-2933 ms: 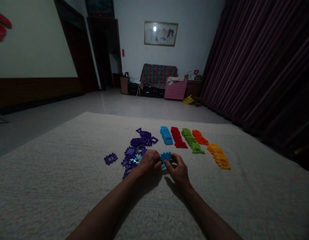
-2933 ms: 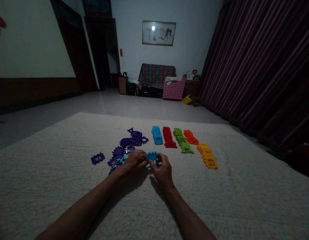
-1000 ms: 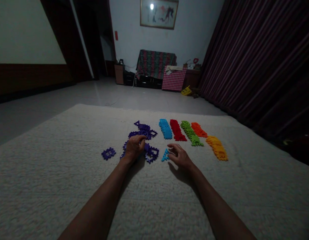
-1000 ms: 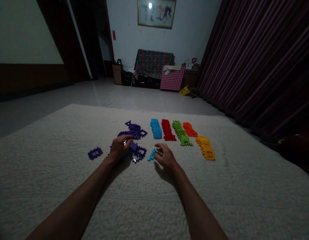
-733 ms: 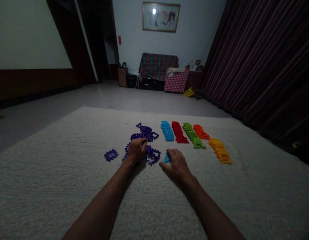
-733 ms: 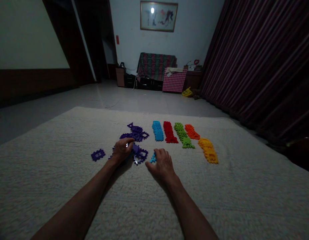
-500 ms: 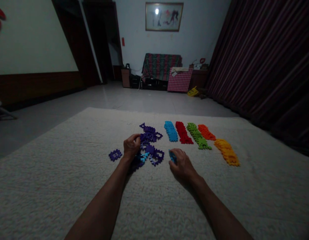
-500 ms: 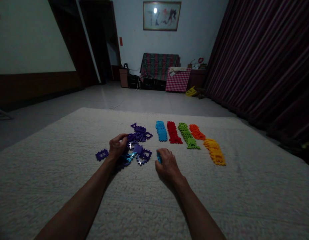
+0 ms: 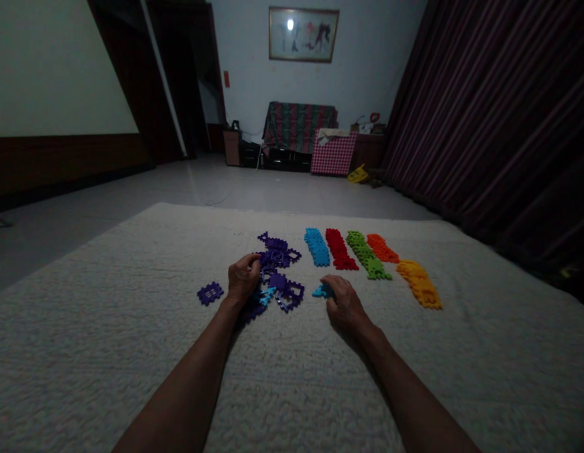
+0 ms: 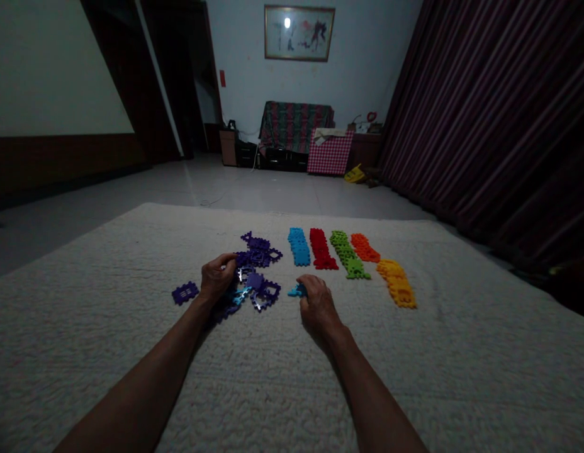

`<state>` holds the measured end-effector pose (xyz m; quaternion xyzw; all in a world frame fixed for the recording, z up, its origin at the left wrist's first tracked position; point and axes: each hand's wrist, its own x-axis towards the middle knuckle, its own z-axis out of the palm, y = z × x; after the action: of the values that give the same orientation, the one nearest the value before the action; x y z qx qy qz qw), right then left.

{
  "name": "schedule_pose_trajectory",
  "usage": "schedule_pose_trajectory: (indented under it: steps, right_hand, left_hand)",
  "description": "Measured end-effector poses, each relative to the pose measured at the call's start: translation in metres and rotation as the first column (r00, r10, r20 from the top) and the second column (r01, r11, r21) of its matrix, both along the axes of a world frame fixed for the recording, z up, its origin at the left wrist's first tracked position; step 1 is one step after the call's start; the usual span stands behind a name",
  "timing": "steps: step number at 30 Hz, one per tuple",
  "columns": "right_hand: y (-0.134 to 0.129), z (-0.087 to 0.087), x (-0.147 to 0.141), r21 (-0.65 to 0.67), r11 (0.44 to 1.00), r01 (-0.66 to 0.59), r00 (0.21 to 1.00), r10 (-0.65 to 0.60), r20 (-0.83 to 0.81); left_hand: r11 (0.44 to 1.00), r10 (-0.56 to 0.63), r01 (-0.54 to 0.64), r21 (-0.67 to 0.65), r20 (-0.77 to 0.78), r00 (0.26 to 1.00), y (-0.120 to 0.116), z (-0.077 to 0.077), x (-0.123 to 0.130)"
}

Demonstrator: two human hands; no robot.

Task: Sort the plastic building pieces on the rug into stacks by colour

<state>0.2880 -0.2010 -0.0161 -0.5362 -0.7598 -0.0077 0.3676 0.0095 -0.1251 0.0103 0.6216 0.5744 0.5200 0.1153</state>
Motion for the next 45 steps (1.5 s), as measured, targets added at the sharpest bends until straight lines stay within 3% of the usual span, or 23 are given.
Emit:
schedule_pose_trajectory:
  steps: [3,8,13,18,23,29,35,45]
  right_hand:
    - [0.0,0.002,-0.004,0.031,0.997,0.074,0.997,-0.073,-0.028]
    - [-0.011,0.016,-0.025,-0.117,0.937,0.33,0.944,-0.328,0.039]
    - [-0.016,0.023,-0.044,-0.174,0.892,0.417,0.903,-0.386,0.185]
    - [-0.015,0.022,-0.044,-0.17,0.902,0.397,0.911,-0.365,0.191]
    - [-0.006,0.013,-0.03,-0.089,0.941,0.327,0.944,-0.32,0.082]
    - [0.037,0.015,-0.017,0.08,0.957,0.281,0.96,-0.28,-0.022]
    - [0.07,0.018,-0.017,0.102,0.933,0.346,0.933,-0.353,0.065]
    - [0.075,0.01,-0.015,0.135,0.948,0.289,0.954,-0.296,0.041]
  left_hand:
    - [1.0,0.004,-0.004,0.007,0.006,1.0,0.001,-0.001,-0.001]
    - [1.0,0.028,-0.028,-0.007,0.042,0.999,0.003,0.0,-0.006]
    - [0.994,0.097,-0.091,-0.062,0.089,0.991,0.009,-0.001,-0.014]
    - [0.988,0.104,-0.092,-0.12,0.096,0.99,0.015,-0.01,-0.017]
    - [0.987,0.112,-0.091,-0.134,0.163,0.98,0.018,-0.015,-0.018]
    - [0.985,0.114,-0.082,-0.151,0.218,0.969,0.017,-0.015,-0.017]
    - [0.985,0.117,-0.09,-0.147,0.19,0.975,0.017,-0.016,-0.015]
    - [0.986,0.101,-0.064,-0.152,0.246,0.964,0.018,-0.016,-0.013]
